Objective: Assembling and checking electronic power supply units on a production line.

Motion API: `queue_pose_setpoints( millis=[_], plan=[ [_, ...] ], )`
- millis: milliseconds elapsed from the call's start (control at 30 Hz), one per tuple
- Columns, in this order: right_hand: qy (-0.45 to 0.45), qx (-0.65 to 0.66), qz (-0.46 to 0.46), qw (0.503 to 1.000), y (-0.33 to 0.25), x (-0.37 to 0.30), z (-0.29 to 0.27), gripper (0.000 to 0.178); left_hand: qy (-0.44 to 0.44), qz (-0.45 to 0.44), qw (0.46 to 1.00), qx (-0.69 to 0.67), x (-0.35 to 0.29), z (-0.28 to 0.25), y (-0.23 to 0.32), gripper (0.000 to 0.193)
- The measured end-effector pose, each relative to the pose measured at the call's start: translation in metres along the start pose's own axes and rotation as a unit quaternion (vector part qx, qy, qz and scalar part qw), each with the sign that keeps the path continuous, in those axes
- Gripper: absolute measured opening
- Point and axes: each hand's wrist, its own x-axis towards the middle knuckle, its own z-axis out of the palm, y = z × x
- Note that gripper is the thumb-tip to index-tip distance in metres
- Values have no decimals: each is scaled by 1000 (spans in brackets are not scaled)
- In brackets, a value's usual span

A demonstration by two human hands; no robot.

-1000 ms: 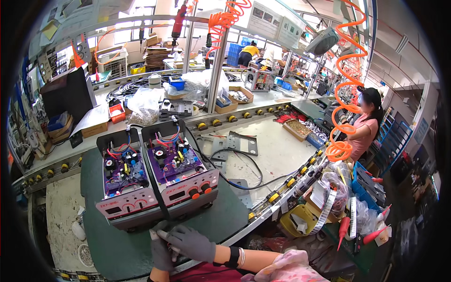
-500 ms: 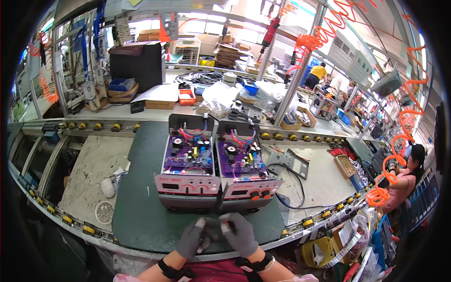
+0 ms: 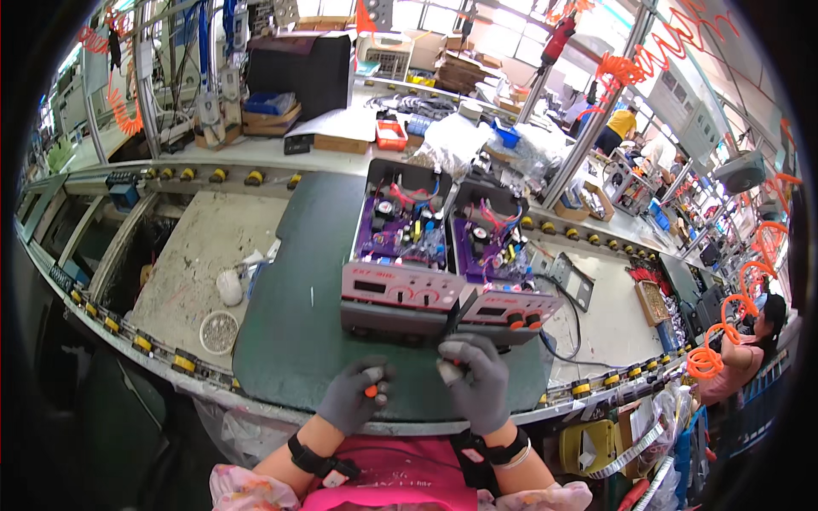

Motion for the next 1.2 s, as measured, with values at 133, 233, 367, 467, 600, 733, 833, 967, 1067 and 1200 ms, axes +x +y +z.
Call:
queue_pose_setpoints(
  millis=[133,233,367,467,600,733,833,967,1067,1200],
  plan=[
    [32,-80,-106,991,-3,15,-3,21,-57,16,998,12,0,-2,2,30],
    [29,-110,-88,990,-15,33,2,25,-88,13,996,23,2,-9,1,30],
    [45,-176,-170,969,-11,49,16,32,-111,4,994,2,2,-14,0,31],
    [31,-197,-158,967,-4,55,26,32,-114,1,993,-1,1,-13,-1,32],
    [35,-210,-155,965,-1,60,33,31,-109,-2,994,-9,-1,-14,-2,30],
    [28,-216,-156,964,4,58,35,31,-105,-8,994,-10,-2,-13,0,31],
    [41,-226,-160,960,6,58,36,31,-108,-7,994,-6,-3,-11,2,31],
    [60,-255,-185,947,10,58,40,29,-111,-3,994,-4,-3,-10,2,31],
    [84,-267,-212,937,13,58,44,28,-105,0,994,6,-4,-9,3,32],
    [88,-288,-213,929,11,58,46,28,-118,-2,993,10,-1,-13,1,33]
  ],
)
